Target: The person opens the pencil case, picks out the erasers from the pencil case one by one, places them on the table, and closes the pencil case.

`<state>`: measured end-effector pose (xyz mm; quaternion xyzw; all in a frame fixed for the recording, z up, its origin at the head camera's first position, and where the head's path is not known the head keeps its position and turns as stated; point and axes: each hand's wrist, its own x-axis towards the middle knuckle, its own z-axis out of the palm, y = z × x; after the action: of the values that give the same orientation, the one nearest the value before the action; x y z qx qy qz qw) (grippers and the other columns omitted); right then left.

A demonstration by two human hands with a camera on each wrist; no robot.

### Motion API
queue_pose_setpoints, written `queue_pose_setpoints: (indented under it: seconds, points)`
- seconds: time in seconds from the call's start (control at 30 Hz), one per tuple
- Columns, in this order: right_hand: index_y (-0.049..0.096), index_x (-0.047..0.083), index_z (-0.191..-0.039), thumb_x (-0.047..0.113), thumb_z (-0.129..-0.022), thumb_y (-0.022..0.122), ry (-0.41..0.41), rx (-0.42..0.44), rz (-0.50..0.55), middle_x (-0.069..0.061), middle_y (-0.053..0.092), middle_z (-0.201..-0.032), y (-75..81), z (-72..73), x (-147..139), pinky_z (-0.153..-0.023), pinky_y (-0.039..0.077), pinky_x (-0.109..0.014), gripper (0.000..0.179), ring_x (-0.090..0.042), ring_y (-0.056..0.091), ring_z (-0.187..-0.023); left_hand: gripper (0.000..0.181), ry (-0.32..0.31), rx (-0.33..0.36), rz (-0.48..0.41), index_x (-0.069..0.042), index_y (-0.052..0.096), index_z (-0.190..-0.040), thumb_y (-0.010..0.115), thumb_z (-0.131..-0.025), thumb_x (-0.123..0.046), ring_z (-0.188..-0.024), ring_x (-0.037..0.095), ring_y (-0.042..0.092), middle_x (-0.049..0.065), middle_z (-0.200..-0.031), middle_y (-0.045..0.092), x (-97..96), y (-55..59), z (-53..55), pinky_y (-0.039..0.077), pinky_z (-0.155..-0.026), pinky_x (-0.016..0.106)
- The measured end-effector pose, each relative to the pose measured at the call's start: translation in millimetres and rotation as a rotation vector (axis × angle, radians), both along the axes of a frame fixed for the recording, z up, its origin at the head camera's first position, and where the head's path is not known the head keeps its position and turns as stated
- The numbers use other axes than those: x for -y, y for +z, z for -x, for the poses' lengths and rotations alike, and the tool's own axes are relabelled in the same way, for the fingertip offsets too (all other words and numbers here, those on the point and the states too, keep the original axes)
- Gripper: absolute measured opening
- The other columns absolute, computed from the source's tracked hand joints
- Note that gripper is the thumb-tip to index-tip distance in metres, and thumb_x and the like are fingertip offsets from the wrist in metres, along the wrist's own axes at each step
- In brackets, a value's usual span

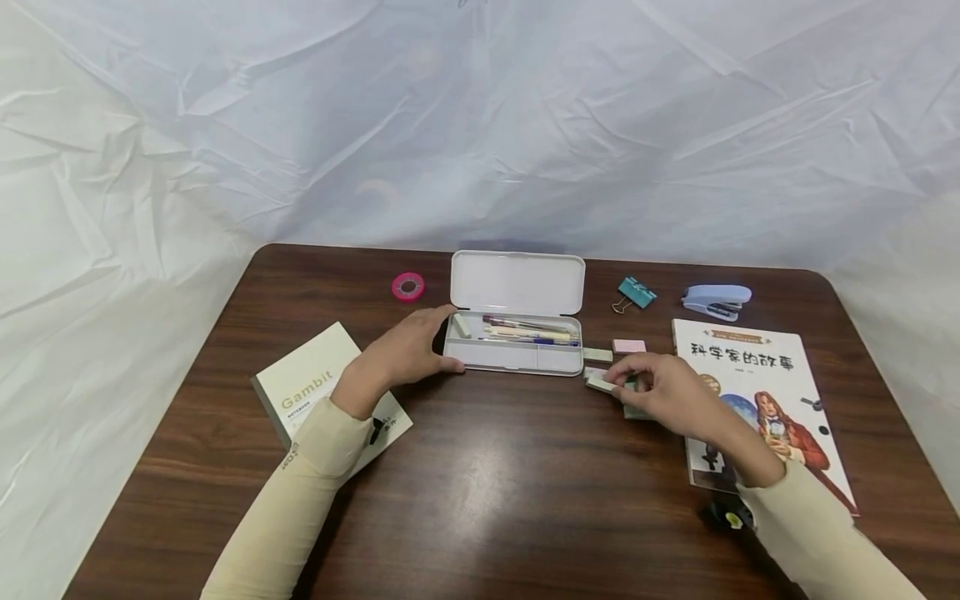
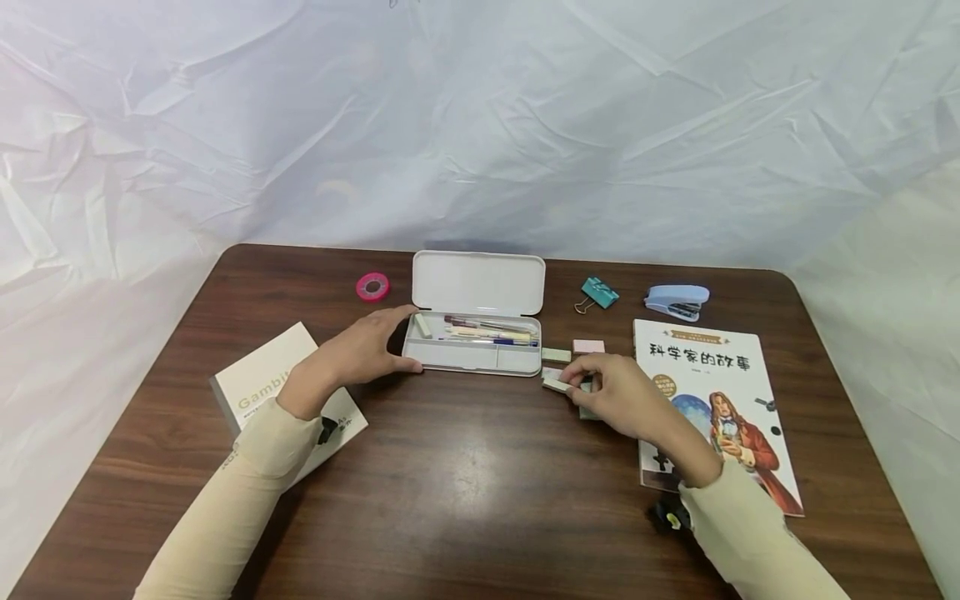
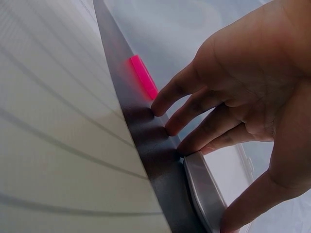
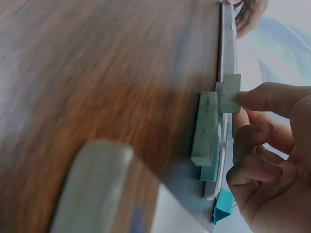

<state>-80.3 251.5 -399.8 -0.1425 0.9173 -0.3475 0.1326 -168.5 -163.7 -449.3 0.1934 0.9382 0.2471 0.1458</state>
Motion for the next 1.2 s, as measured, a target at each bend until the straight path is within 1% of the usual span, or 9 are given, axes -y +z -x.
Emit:
queue_pose_setpoints:
  seconds: [0.07,0.27,0.37,0.5,0.63,0.83,1.03,1.2]
  points:
    - [0.085,0.01,-0.117,0.005,-0.103,0.08,0.004,-0.008,-0.012,-0.001,0.075,-0.093,-0.8,-1.5,-0.6,-0.06,0.045,-0.025,0.016,-0.005,0.054,-0.069,0.098,-0.002,-0.005,-0.002,-0.011,0.048,-0.169,0.098,-0.091,-0.042,-0.156,0.032,0.057,0.014,-0.162,0.063,0.2,-1.6,0.6,0.046,-0.134,0.053]
    - [0.085,0.01,-0.115,0.003,-0.102,0.081,0.03,-0.042,-0.011,-0.007,0.079,-0.11,-4.9,-4.4,-0.2,-0.062,0.048,-0.024,0.016,-0.002,0.056,-0.072,0.102,0.002,-0.003,0.006,-0.012,0.046,-0.171,0.098,-0.091,-0.046,-0.159,0.032,0.055,0.014,-0.165,0.061,0.9,-2.8,0.7,0.044,-0.136,0.053]
    - [0.085,0.01,-0.115,0.003,-0.102,0.081,0.032,-0.053,-0.021,-0.01,0.08,-0.114,-7.0,-4.7,0.5,-0.062,0.048,-0.024,0.015,-0.002,0.055,-0.071,0.102,0.003,0.0,0.012,-0.013,0.045,-0.172,0.097,-0.091,-0.048,-0.16,0.032,0.054,0.014,-0.166,0.06,1.5,-3.8,0.8,0.043,-0.137,0.053]
    - [0.085,0.011,-0.115,0.006,-0.103,0.081,0.028,-0.064,-0.046,-0.01,0.08,-0.116,-8.3,-4.8,2.3,-0.062,0.047,-0.025,0.014,-0.002,0.055,-0.07,0.103,0.006,0.009,0.018,-0.013,0.044,-0.174,0.096,-0.092,-0.049,-0.162,0.032,0.053,0.015,-0.168,0.059,2.1,-5.1,1.7,0.043,-0.137,0.053]
    - [0.085,0.013,-0.116,0.009,-0.104,0.082,0.026,-0.074,-0.072,-0.008,0.08,-0.117,-8.3,-5.8,4.2,-0.062,0.046,-0.025,0.013,-0.003,0.054,-0.071,0.104,0.003,0.013,0.023,-0.013,0.042,-0.175,0.095,-0.093,-0.05,-0.162,0.032,0.052,0.015,-0.169,0.058,2.3,-6.1,2.7,0.042,-0.138,0.052]
    - [0.085,0.017,-0.115,0.011,-0.103,0.083,0.028,-0.109,-0.122,-0.003,0.081,-0.112,-6.4,-9.0,7.0,-0.06,0.042,-0.026,0.013,-0.005,0.052,-0.068,0.105,0.001,0.006,0.043,-0.013,0.041,-0.176,0.095,-0.093,-0.052,-0.163,0.03,0.052,0.014,-0.17,0.057,2.3,-7.6,4.2,0.043,-0.138,0.051]
    - [0.084,0.017,-0.112,0.012,-0.102,0.084,0.025,-0.136,-0.15,-0.002,0.081,-0.11,-6.3,-11.0,9.9,-0.063,0.043,-0.026,0.011,-0.006,0.054,-0.071,0.106,0.003,0.009,0.041,-0.013,0.04,-0.176,0.095,-0.094,-0.051,-0.164,0.031,0.051,0.015,-0.171,0.056,2.2,-7.9,3.7,0.042,-0.138,0.051]
    - [0.084,0.017,-0.111,0.012,-0.101,0.085,0.016,-0.162,-0.172,0.001,0.08,-0.105,-6.5,-12.9,11.5,-0.062,0.042,-0.026,0.012,-0.005,0.053,-0.071,0.105,0.011,0.017,0.037,-0.013,0.041,-0.176,0.095,-0.094,-0.05,-0.164,0.031,0.05,0.015,-0.171,0.056,1.0,-6.2,2.4,0.041,-0.138,0.052]
